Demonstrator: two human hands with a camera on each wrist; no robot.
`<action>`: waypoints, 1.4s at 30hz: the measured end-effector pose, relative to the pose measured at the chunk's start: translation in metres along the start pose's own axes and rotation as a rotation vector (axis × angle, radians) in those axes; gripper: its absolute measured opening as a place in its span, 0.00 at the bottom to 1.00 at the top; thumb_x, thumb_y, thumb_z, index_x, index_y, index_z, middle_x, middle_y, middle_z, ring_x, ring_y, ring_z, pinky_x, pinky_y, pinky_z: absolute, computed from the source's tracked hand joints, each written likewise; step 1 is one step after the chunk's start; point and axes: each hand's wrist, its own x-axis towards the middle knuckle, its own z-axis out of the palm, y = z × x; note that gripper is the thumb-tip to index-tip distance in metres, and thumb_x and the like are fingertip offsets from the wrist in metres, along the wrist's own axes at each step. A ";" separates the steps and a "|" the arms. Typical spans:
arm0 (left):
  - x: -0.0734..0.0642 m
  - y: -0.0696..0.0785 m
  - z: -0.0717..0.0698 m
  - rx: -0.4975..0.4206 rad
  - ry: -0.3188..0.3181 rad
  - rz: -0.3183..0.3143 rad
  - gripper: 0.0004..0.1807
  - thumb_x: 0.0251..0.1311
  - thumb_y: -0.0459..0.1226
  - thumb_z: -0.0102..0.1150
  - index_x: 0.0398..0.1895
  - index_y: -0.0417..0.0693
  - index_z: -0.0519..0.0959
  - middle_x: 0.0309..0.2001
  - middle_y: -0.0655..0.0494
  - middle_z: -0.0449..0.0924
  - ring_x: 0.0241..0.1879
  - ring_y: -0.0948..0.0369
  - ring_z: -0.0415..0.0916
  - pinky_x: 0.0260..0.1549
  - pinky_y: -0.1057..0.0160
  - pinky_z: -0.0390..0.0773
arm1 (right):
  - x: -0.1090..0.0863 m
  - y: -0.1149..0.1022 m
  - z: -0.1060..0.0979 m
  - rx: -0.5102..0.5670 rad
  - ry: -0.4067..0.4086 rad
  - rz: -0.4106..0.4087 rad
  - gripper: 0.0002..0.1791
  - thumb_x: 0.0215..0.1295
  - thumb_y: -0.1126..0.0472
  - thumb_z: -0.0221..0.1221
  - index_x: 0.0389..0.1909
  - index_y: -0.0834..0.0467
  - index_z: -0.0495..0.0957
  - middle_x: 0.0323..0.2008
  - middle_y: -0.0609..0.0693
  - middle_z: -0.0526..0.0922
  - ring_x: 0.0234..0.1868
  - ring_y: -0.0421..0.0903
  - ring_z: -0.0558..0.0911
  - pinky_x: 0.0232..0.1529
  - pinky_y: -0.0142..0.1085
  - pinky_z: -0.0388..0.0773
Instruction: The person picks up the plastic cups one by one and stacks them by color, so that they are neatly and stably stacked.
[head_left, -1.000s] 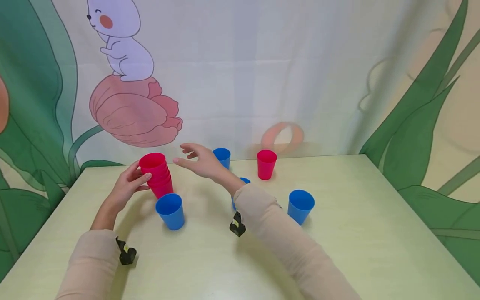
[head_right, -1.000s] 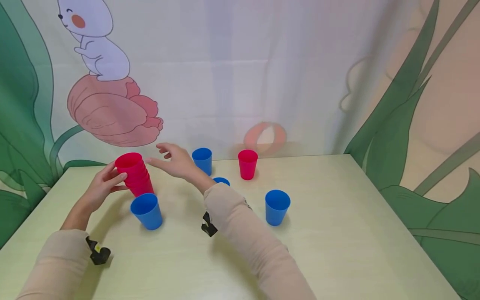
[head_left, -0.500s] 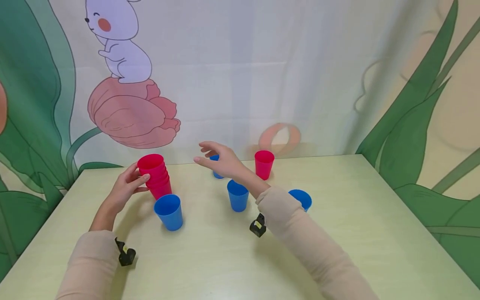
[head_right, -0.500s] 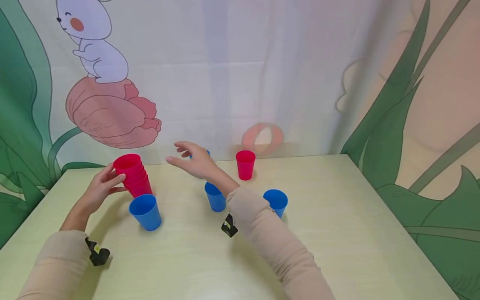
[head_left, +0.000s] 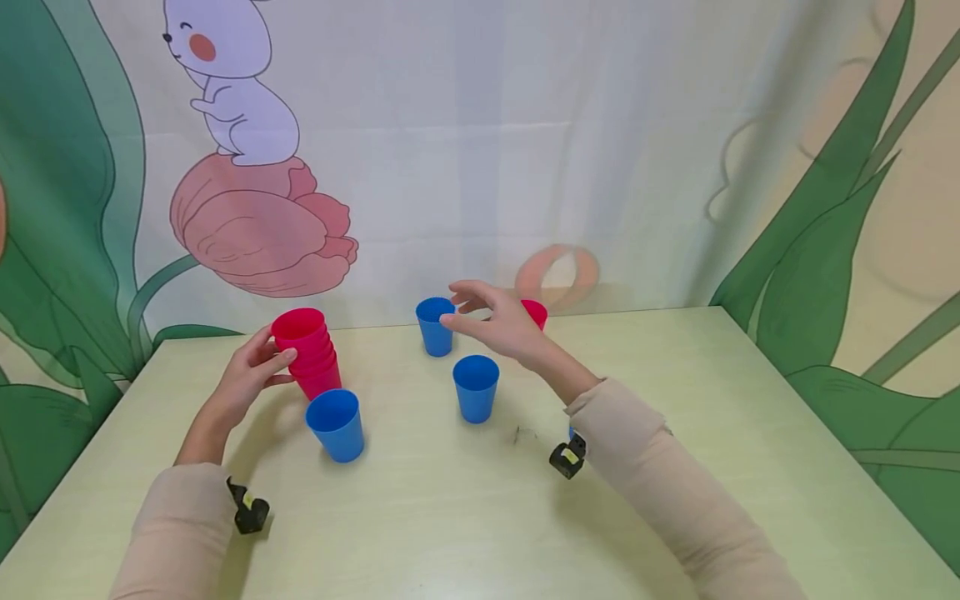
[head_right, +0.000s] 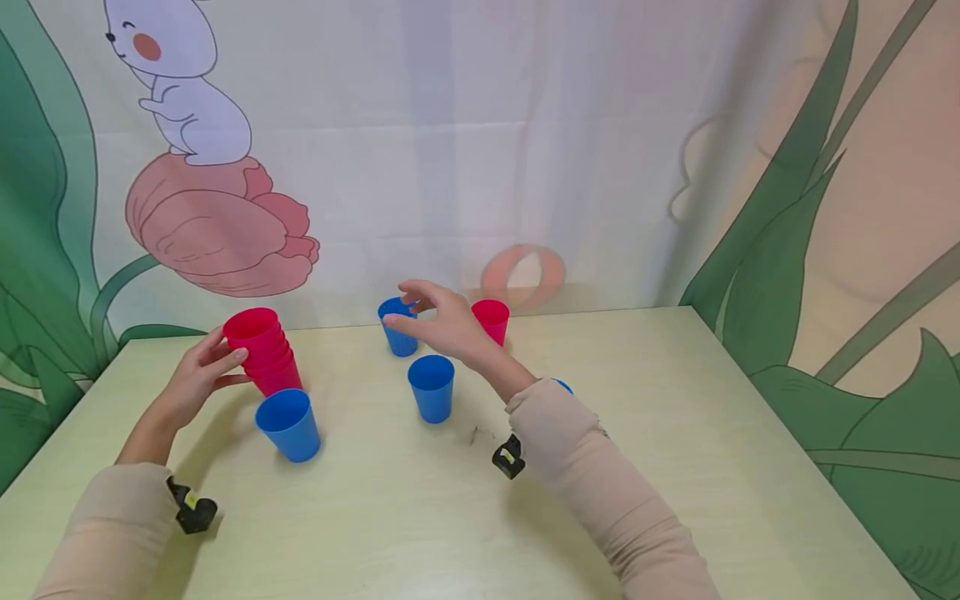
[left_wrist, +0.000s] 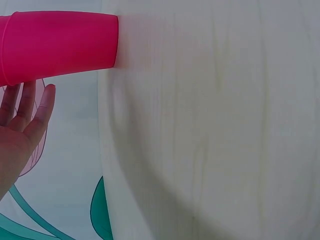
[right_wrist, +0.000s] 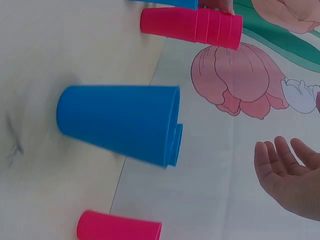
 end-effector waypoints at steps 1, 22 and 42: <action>0.000 0.000 0.000 0.001 0.003 0.000 0.36 0.64 0.47 0.50 0.71 0.52 0.49 0.51 0.65 0.65 0.47 0.68 0.68 0.42 0.65 0.77 | -0.002 0.001 -0.003 -0.007 0.002 0.000 0.30 0.61 0.52 0.59 0.63 0.54 0.65 0.54 0.50 0.73 0.54 0.46 0.72 0.50 0.43 0.73; -0.002 -0.004 -0.002 -0.009 0.015 0.002 0.35 0.64 0.46 0.50 0.71 0.52 0.50 0.51 0.67 0.66 0.47 0.68 0.69 0.42 0.65 0.77 | -0.036 0.029 -0.071 -0.173 0.007 0.009 0.34 0.54 0.55 0.65 0.62 0.56 0.66 0.52 0.53 0.74 0.52 0.50 0.73 0.48 0.45 0.75; 0.000 -0.002 -0.002 -0.035 0.013 0.001 0.35 0.64 0.43 0.51 0.71 0.48 0.50 0.50 0.66 0.67 0.48 0.66 0.69 0.44 0.63 0.77 | 0.002 0.101 -0.084 -0.284 -0.032 0.123 0.44 0.47 0.51 0.69 0.65 0.56 0.62 0.61 0.57 0.66 0.57 0.58 0.67 0.46 0.50 0.74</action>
